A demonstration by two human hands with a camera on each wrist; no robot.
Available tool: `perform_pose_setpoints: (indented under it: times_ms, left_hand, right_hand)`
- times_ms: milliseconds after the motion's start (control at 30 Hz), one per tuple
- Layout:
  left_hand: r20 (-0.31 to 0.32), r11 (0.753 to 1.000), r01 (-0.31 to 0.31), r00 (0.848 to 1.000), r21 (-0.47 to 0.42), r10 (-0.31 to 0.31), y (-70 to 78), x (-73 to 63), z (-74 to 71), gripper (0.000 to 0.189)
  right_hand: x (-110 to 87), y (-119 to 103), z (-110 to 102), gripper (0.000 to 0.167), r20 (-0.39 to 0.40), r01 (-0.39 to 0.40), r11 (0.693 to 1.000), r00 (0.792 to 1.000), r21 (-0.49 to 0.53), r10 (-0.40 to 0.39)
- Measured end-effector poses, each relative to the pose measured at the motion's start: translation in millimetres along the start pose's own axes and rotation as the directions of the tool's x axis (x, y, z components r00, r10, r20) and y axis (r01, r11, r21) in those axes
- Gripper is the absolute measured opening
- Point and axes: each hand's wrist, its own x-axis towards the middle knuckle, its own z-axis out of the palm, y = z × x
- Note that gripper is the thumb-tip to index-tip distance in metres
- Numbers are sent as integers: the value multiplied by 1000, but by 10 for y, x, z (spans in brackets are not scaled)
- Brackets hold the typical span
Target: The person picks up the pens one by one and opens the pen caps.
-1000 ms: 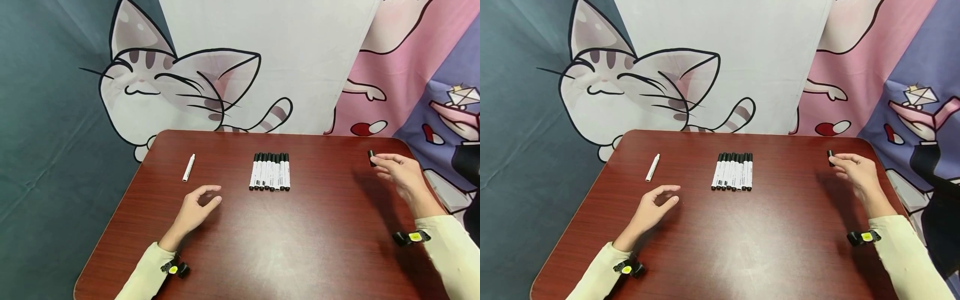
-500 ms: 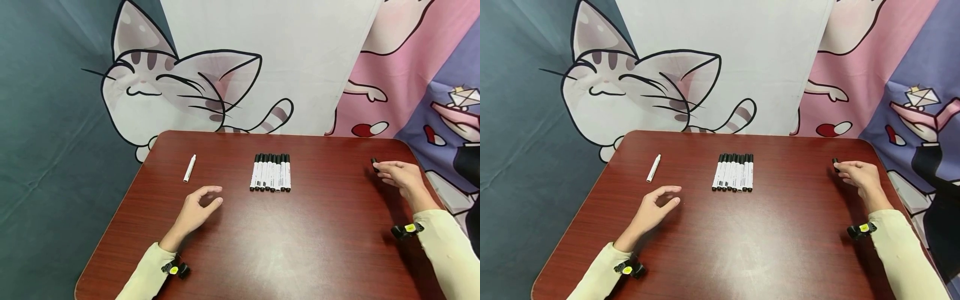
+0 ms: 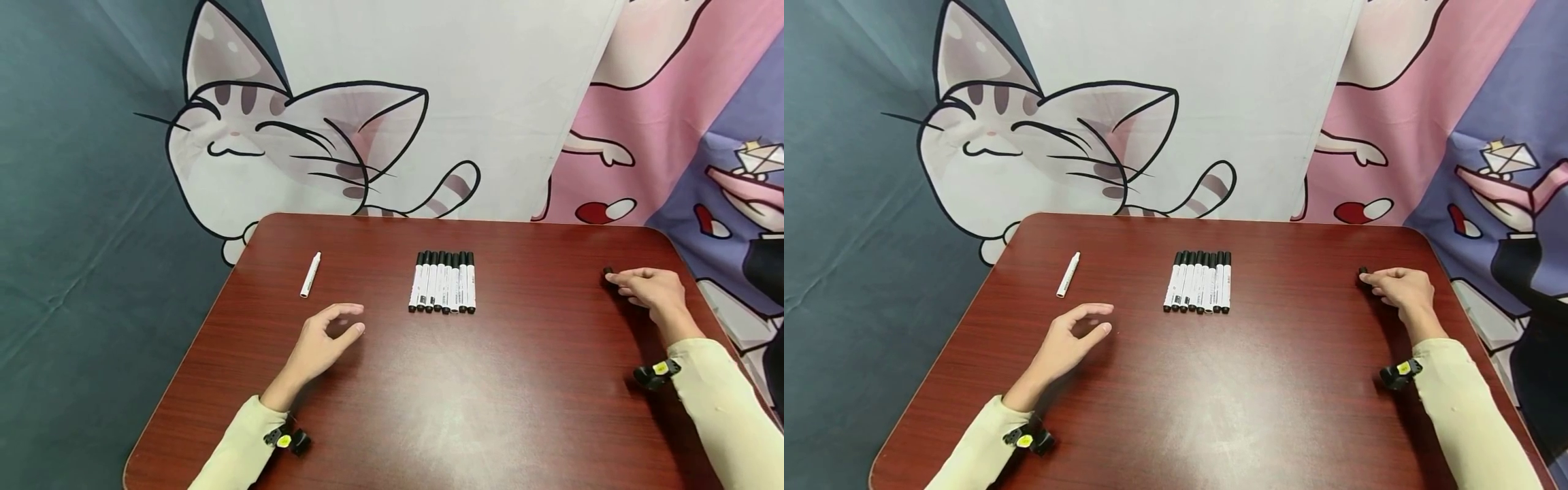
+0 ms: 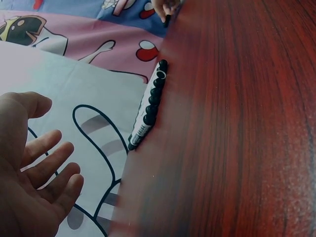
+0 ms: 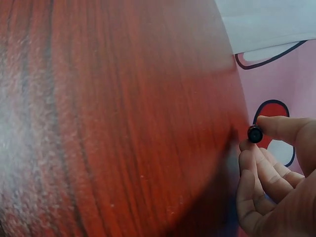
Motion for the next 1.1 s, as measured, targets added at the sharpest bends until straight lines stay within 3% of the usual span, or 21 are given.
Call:
perform_pose_setpoints:
  times_ms: [67,300,600,700,900,1100]
  left_hand:
    - [3,1000,-7,1000,-5,8,-113,5,8,26]
    - [-4,1000,1,1000,-11,-1,-102,20,28,29]
    - [4,1000,2,1000,-10,-1,220,8,-18,25]
    - [2,1000,-4,1000,3,4,250,3,-27,25]
    - [-5,1000,7,1000,-2,-7,256,-6,-32,25]
    - [-10,1000,0,1000,-2,0,219,-5,-48,25]
  right_hand:
    - [-7,2,13,24,-15,3,1000,1000,-14,-3]
    - [-15,7,48,25,-71,9,997,997,-77,-15]
    - [-10,28,91,26,-124,47,978,990,-202,-73]
    - [-3,33,98,28,-122,65,976,988,-207,-91]
    - [-23,22,80,29,-94,62,985,993,-159,-77]
    - [-120,-52,4,22,-51,67,998,996,16,-67]
